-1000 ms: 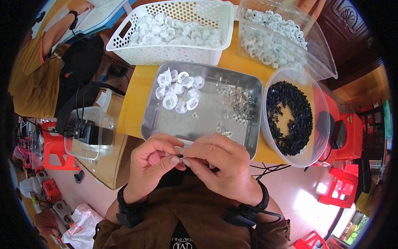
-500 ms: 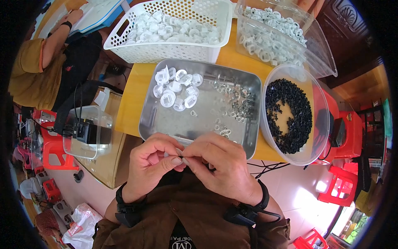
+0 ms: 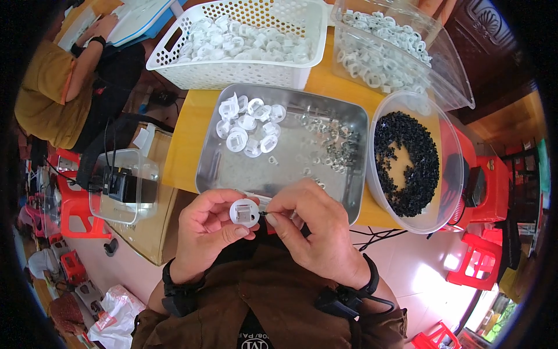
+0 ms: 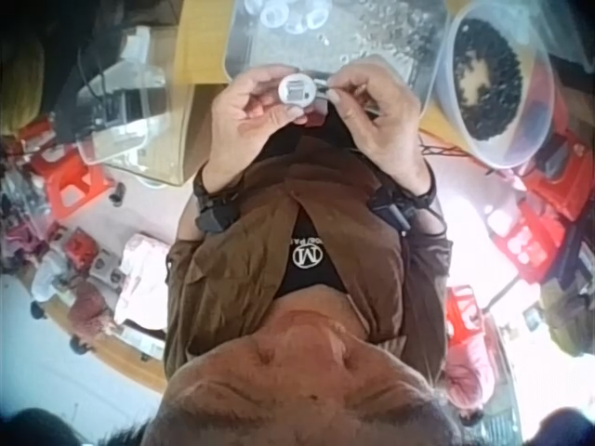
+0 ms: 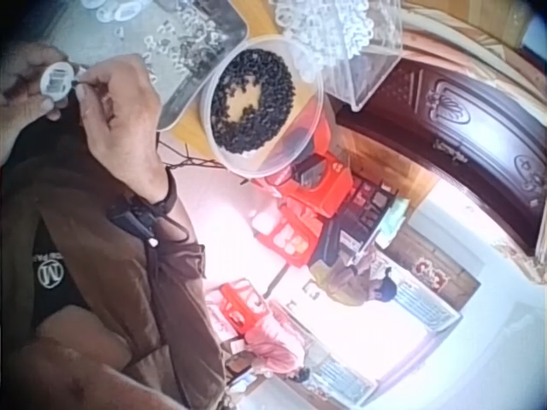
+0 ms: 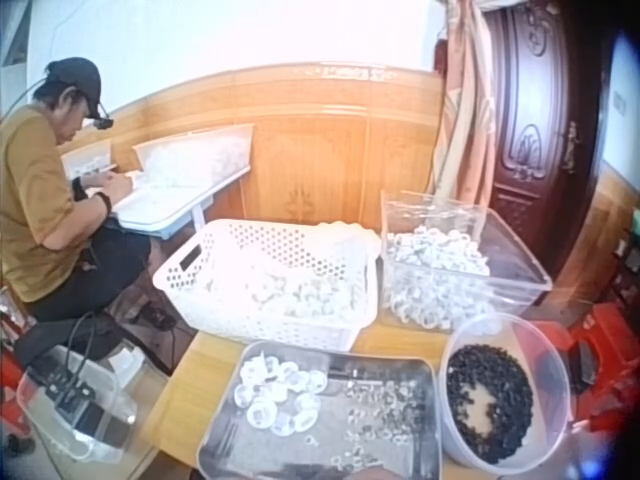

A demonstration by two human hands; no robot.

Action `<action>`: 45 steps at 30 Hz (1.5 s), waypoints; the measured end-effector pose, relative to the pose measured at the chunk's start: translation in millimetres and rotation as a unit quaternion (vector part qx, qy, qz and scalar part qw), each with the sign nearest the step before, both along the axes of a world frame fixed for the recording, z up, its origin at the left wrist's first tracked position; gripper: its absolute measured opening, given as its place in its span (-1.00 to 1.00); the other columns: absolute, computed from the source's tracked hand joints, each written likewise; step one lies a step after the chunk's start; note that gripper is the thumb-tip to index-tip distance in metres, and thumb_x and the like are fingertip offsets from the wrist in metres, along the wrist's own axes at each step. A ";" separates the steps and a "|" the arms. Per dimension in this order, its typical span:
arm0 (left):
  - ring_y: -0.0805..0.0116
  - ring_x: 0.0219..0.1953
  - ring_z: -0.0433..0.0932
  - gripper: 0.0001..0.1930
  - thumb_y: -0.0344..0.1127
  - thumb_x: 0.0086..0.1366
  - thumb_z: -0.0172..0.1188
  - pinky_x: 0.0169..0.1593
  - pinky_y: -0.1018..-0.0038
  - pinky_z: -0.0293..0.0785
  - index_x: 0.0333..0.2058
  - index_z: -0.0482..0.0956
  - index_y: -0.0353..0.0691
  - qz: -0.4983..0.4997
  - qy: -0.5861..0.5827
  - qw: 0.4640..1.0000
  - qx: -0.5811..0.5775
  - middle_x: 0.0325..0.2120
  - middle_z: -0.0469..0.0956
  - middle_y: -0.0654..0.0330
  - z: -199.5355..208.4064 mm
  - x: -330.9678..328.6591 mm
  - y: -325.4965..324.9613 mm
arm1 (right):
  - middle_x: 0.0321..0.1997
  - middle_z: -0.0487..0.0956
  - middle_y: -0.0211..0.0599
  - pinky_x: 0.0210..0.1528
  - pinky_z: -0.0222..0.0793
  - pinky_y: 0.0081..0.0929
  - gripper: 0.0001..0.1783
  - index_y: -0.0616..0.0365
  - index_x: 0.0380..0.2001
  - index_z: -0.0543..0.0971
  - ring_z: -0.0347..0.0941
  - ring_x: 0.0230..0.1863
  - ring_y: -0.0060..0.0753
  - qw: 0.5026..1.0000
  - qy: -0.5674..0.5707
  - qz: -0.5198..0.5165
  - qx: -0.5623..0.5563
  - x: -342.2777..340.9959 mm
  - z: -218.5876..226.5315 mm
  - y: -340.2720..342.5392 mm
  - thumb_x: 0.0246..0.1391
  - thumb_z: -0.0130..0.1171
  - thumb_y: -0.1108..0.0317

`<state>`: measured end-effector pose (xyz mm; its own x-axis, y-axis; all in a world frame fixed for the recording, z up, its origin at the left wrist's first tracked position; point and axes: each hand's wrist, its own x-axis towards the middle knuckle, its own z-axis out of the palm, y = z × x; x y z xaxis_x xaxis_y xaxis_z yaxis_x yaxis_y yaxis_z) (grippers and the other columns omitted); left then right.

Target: Assembling small plastic and metal components for footwear by inserting metal contacts into housings.

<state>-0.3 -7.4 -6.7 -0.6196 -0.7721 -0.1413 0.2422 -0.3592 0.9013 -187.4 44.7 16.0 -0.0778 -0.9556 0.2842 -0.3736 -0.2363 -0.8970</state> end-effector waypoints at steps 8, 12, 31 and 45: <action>0.32 -0.13 0.52 -0.59 -0.64 0.04 0.26 -0.09 0.43 0.54 -0.10 0.39 -0.46 -0.005 -0.004 1.000 -0.016 -0.14 0.49 0.01 5.2 -4.5 2.9 | -0.34 0.48 -0.25 -0.41 0.40 -0.46 -0.78 0.21 -0.40 0.48 0.46 -0.36 -0.27 0.999 0.025 0.005 -0.020 6.1 0.8 -1.7 -0.18 0.21 0.66; 0.34 -0.14 0.53 -0.58 -0.66 0.02 0.27 -0.08 0.45 0.54 -0.10 0.39 -0.48 -0.013 -0.016 1.000 -0.018 -0.17 0.50 0.02 4.6 -1.6 2.3 | -0.32 0.50 -0.21 -0.35 0.42 -0.42 -0.77 0.21 -0.40 0.48 0.48 -0.33 -0.19 0.997 0.075 0.016 -0.030 5.0 0.6 -1.1 -0.20 0.22 0.63; 0.42 -0.22 0.55 -0.61 -0.63 0.02 0.29 -0.14 0.53 0.53 -0.12 0.47 -0.47 -0.015 -0.052 0.997 -0.056 -0.22 0.54 0.07 5.9 -3.8 4.4 | -0.36 0.48 -0.19 -0.35 0.42 -0.37 -0.80 0.22 -0.40 0.48 0.46 -0.36 -0.13 0.991 0.121 0.036 -0.048 3.5 2.6 -2.5 -0.18 0.21 0.62; 0.33 -0.22 0.58 -0.63 -0.65 -0.01 0.29 -0.13 0.46 0.56 -0.16 0.49 -0.52 -0.008 -0.087 0.995 -0.038 -0.27 0.56 -0.01 4.5 -5.4 5.8 | -0.39 0.45 -0.17 -0.39 0.39 -0.36 -0.81 0.25 -0.41 0.47 0.45 -0.40 -0.11 0.991 0.118 0.041 -0.046 6.0 -1.1 -3.1 -0.17 0.18 0.64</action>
